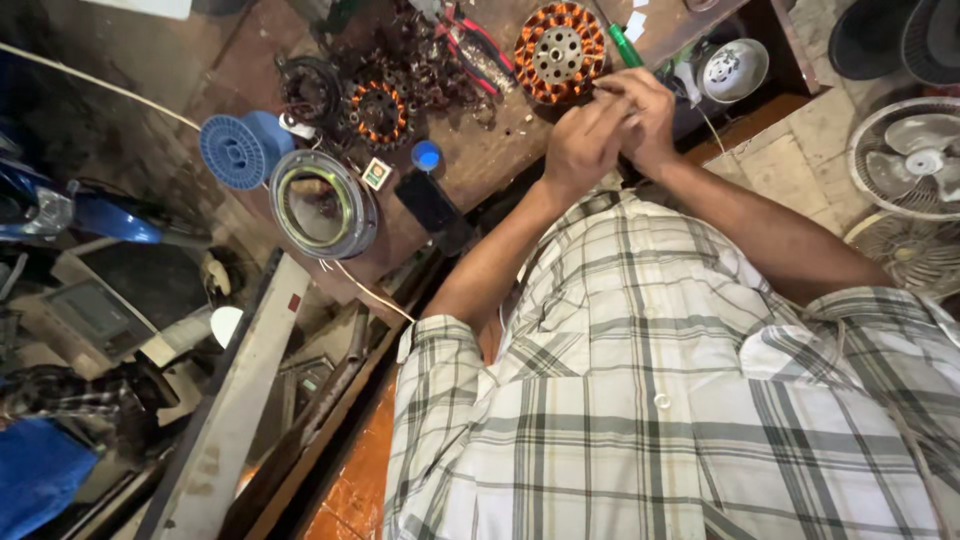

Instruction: The person works on a motor stator, using a screwdriver to adjust copper windings and a lighter to heat and seal wire ends. They also use pliers to cut a wire and manipulate small components on a cluttered workbench.

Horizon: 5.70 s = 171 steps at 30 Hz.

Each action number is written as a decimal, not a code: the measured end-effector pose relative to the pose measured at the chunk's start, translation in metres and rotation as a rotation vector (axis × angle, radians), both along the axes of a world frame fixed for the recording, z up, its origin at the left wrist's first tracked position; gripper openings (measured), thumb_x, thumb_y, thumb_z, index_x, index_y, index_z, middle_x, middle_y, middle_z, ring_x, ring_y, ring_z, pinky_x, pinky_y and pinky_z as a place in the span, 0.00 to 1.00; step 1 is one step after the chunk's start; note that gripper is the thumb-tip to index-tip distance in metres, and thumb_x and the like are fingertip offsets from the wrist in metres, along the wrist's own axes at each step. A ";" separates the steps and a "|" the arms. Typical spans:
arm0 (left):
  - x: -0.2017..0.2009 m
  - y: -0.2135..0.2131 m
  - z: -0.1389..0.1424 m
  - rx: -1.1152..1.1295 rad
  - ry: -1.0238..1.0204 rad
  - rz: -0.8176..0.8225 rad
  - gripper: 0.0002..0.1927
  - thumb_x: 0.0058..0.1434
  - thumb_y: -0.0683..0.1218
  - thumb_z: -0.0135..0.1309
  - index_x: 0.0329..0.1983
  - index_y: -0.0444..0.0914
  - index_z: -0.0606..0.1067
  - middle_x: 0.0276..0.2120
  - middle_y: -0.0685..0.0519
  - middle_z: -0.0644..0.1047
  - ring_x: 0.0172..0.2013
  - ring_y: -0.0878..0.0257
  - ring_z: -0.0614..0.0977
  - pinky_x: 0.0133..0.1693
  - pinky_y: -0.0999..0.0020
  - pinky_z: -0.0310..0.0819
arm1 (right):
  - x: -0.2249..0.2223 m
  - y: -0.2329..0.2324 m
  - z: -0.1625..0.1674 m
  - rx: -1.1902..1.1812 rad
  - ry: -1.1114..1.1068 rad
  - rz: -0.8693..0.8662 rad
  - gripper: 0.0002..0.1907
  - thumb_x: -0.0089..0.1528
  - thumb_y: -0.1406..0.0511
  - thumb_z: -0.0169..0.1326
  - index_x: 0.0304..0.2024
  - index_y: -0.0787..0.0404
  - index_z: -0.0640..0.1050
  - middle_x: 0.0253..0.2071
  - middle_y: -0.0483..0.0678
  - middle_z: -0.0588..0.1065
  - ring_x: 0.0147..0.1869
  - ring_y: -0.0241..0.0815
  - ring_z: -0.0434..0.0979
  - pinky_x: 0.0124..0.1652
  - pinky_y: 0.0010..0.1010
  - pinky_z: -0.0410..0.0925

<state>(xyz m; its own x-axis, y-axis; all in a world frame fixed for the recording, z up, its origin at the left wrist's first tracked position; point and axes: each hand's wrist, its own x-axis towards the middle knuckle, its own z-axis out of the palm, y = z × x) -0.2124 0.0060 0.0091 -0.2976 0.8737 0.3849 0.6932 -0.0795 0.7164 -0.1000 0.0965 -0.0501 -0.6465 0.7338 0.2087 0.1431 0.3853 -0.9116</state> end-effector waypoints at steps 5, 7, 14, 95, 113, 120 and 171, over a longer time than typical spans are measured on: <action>-0.008 0.004 -0.005 0.035 -0.255 0.007 0.22 0.66 0.37 0.52 0.64 0.34 0.67 0.55 0.40 0.75 0.52 0.45 0.81 0.50 0.59 0.79 | 0.023 0.007 -0.001 -0.203 0.004 -0.086 0.05 0.67 0.75 0.61 0.45 0.70 0.80 0.45 0.52 0.77 0.48 0.41 0.78 0.50 0.29 0.72; -0.013 0.009 -0.010 0.064 -0.360 -0.112 0.22 0.65 0.35 0.53 0.62 0.33 0.68 0.54 0.41 0.76 0.52 0.46 0.81 0.51 0.60 0.79 | 0.035 0.009 0.001 -0.318 0.000 -0.090 0.04 0.68 0.75 0.61 0.45 0.69 0.80 0.44 0.49 0.77 0.47 0.38 0.75 0.48 0.27 0.70; -0.007 0.016 -0.016 -0.038 -0.517 0.083 0.06 0.61 0.40 0.64 0.41 0.34 0.81 0.36 0.50 0.81 0.35 0.61 0.84 0.38 0.69 0.78 | 0.057 0.029 0.020 -0.958 0.294 -0.290 0.03 0.71 0.71 0.58 0.41 0.60 0.79 0.42 0.45 0.78 0.44 0.35 0.79 0.43 0.27 0.75; 0.003 0.021 -0.017 -0.090 -0.504 0.141 0.07 0.66 0.44 0.60 0.44 0.36 0.79 0.38 0.51 0.81 0.37 0.61 0.85 0.41 0.68 0.79 | 0.039 0.030 0.032 -1.090 0.276 -0.288 0.06 0.75 0.65 0.58 0.44 0.59 0.76 0.45 0.51 0.82 0.45 0.39 0.84 0.42 0.28 0.79; 0.017 0.023 -0.021 -0.097 -1.175 0.196 0.12 0.69 0.47 0.60 0.48 0.34 0.80 0.36 0.58 0.81 0.30 0.73 0.76 0.33 0.77 0.71 | 0.030 0.022 0.048 -1.058 0.318 -0.252 0.06 0.75 0.65 0.57 0.46 0.59 0.75 0.45 0.52 0.81 0.46 0.39 0.85 0.42 0.27 0.78; 0.020 0.021 -0.018 -0.135 -1.056 0.221 0.11 0.69 0.48 0.58 0.48 0.35 0.81 0.35 0.57 0.82 0.30 0.73 0.78 0.32 0.77 0.73 | 0.030 0.020 0.040 -0.901 0.305 -0.230 0.06 0.77 0.66 0.56 0.47 0.61 0.73 0.45 0.52 0.81 0.43 0.39 0.84 0.42 0.27 0.78; 0.022 0.016 -0.026 -0.099 -1.046 0.239 0.12 0.70 0.49 0.58 0.48 0.37 0.81 0.33 0.58 0.82 0.28 0.75 0.76 0.29 0.78 0.72 | 0.029 0.025 0.050 -0.925 0.262 -0.146 0.06 0.77 0.67 0.57 0.44 0.61 0.75 0.44 0.49 0.81 0.47 0.36 0.83 0.45 0.28 0.78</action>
